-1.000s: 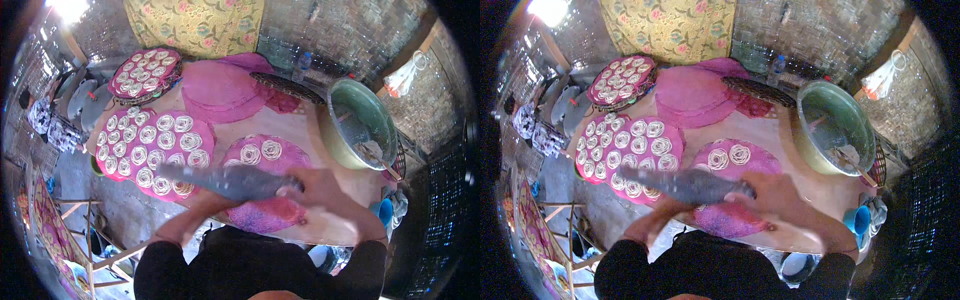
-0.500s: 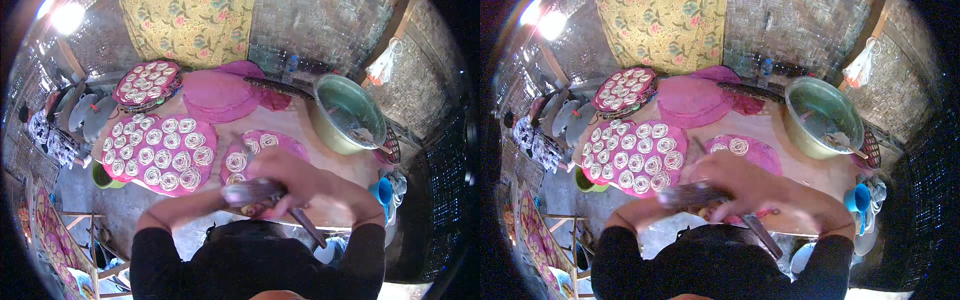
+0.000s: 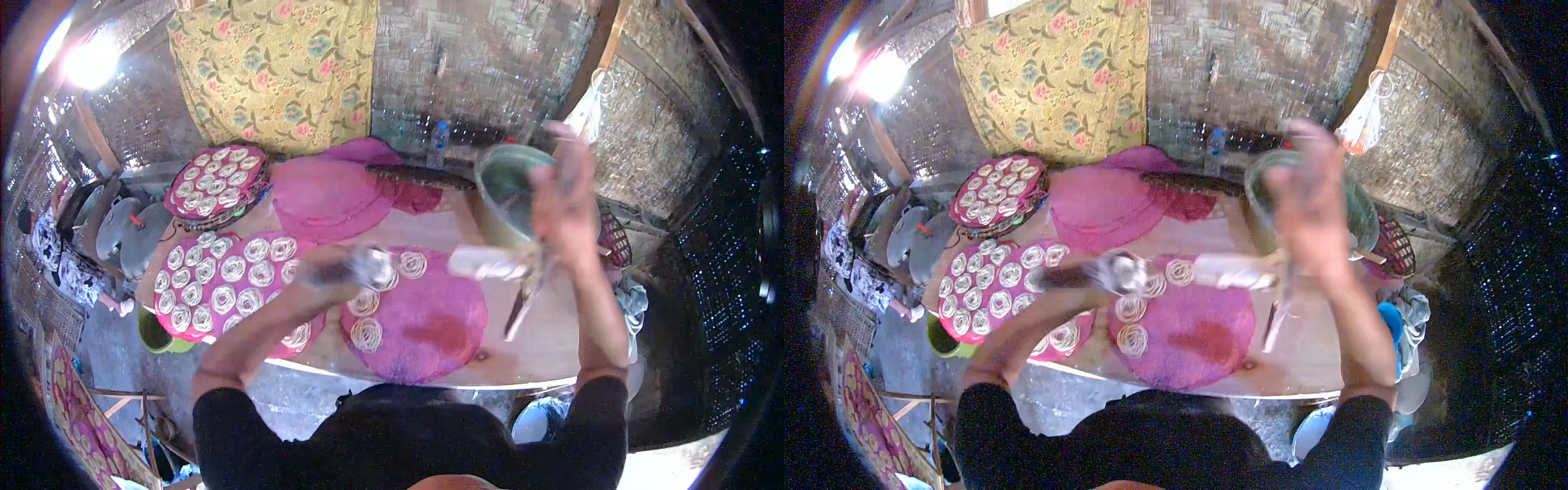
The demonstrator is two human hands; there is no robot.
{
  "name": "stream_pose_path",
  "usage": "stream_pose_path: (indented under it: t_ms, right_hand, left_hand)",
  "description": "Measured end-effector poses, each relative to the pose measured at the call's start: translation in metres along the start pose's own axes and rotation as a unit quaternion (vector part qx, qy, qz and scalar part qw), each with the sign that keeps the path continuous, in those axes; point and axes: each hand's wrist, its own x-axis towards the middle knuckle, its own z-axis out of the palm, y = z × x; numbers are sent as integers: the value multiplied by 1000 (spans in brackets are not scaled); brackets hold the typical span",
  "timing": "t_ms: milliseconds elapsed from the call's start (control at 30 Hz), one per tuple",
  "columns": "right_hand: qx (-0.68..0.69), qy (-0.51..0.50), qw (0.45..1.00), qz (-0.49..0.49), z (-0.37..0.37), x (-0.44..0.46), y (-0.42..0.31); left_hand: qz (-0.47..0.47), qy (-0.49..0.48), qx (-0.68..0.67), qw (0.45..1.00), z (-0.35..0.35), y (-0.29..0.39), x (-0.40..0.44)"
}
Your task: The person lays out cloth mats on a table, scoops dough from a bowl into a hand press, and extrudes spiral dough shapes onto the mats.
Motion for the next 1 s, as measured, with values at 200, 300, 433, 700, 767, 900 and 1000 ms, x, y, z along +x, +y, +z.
stream_pose_path:
  t_ms: [200, 300, 433, 700, 767, 900, 1000]
  right_hand:
    - [350, 372, 853, -112, -27, 46, 56]
    - [419, 319, 846, -86, 34, 59, 110]
    - [299, 213, 921, 131, 35, 61, 172]
    - [-778, -211, 541, 239, -160, 63, 291]
    - [-778, -271, 522, 221, -160, 70, 280]
    - [-773, -314, 500, 234, -151, 105, 224]
    - [-784, -284, 504, 226, -165, 129, 222]
  left_hand:
    - [-13, 278, -412, 868, 21, 19, 66]
    - [160, 324, -603, 711, 6, 44, 115]
    - [174, 446, -526, 702, -58, 67, 116]
    - [-116, 451, -164, 870, -46, -105, 127]
    - [-47, 420, 82, 902, -33, -128, 137]
    - [-77, 408, -30, 909, -24, -102, 153]
    - [-67, 435, -1, 898, -16, -111, 159]
